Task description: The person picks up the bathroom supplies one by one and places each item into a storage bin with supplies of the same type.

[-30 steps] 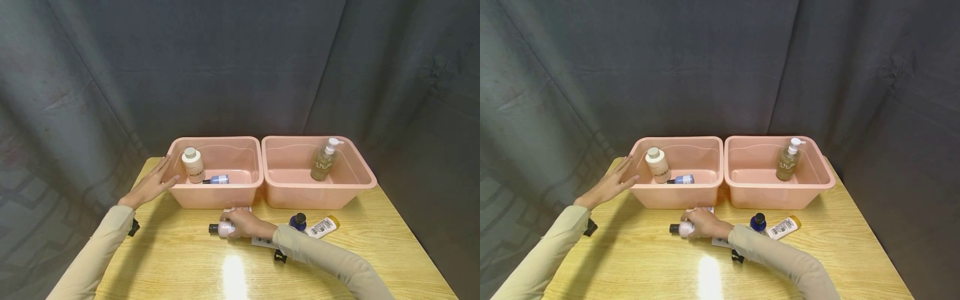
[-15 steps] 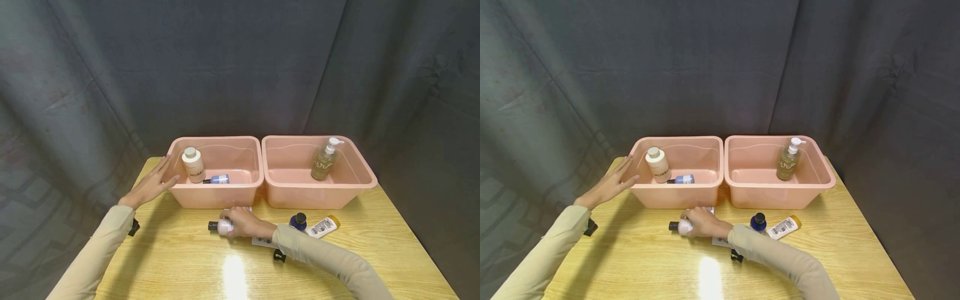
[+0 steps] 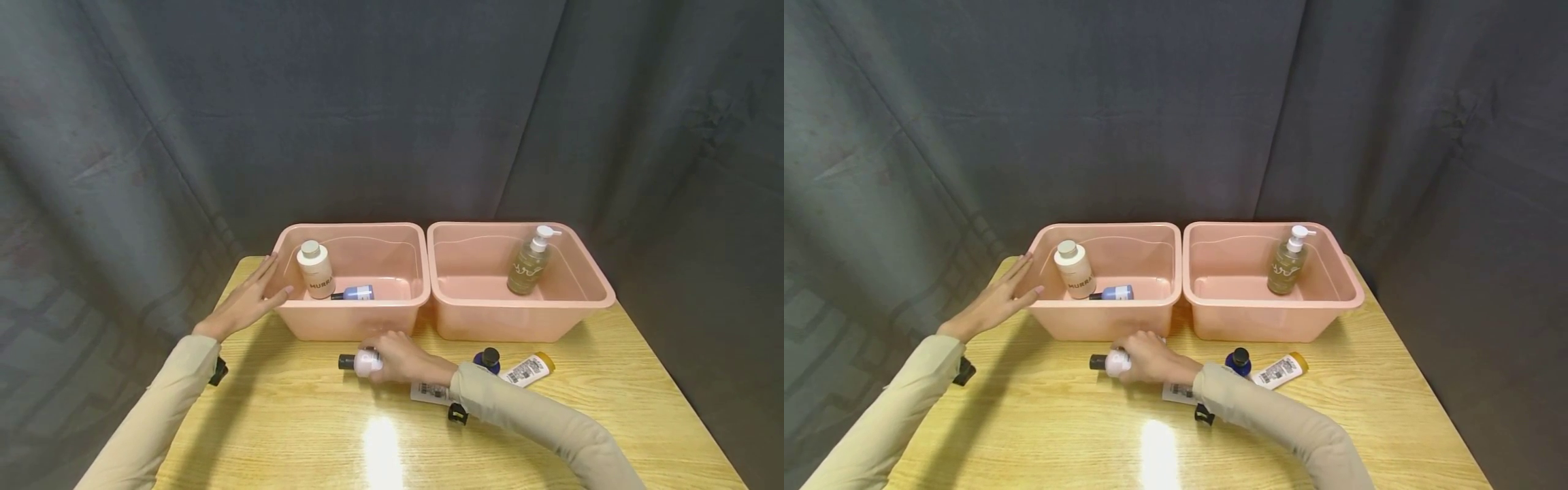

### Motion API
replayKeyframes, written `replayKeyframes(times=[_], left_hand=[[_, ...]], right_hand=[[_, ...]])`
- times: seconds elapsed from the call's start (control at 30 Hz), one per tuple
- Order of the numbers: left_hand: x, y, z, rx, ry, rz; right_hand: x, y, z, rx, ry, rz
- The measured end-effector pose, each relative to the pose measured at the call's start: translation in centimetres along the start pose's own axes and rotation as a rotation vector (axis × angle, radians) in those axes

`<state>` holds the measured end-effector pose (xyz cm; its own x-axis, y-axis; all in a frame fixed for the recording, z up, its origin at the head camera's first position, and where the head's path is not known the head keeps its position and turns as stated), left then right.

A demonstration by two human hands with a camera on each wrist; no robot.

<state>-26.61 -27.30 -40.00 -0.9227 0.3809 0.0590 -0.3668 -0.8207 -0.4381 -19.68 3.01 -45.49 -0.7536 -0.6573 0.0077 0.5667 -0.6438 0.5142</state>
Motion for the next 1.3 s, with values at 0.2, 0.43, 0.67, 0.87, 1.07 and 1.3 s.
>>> replayKeyframes(times=[0.2,0.43,0.67,0.87,1.07,1.3], left_hand=[[0.1,0.0,0.0,-0.003,0.001,0.002],[0.0,-0.1,0.0,-0.001,0.000,0.000],[0.1,0.0,0.0,0.005,-0.002,0.002],[0.1,-0.1,0.0,0.006,0.000,0.008],[0.0,-0.1,0.0,0.003,-0.007,0.010],[-0.1,0.0,0.0,-0.004,-0.016,0.012]], right_hand=[[-0.2,0.4,0.6,0.015,-0.020,0.024],[-0.4,0.9,1.3,0.059,-0.028,0.035],[-0.6,1.5,2.3,0.086,-0.030,0.021],[-0.8,2.1,3.2,0.101,-0.053,0.052],[-0.8,2.6,4.3,0.070,-0.087,0.086],[-0.8,3.1,5.4,0.056,-0.129,0.121]])
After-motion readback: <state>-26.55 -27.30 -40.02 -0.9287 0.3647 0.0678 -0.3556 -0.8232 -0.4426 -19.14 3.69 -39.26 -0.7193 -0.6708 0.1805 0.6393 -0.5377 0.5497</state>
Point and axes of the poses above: each hand's wrist, its own x-axis towards the middle knuckle, its own z-axis out of the back of the hand, y = z × x, the point moved 3 cm from there along x, towards the middle knuckle, and after that the axes turned 4 degrees about -z, right-handed, at the moved point
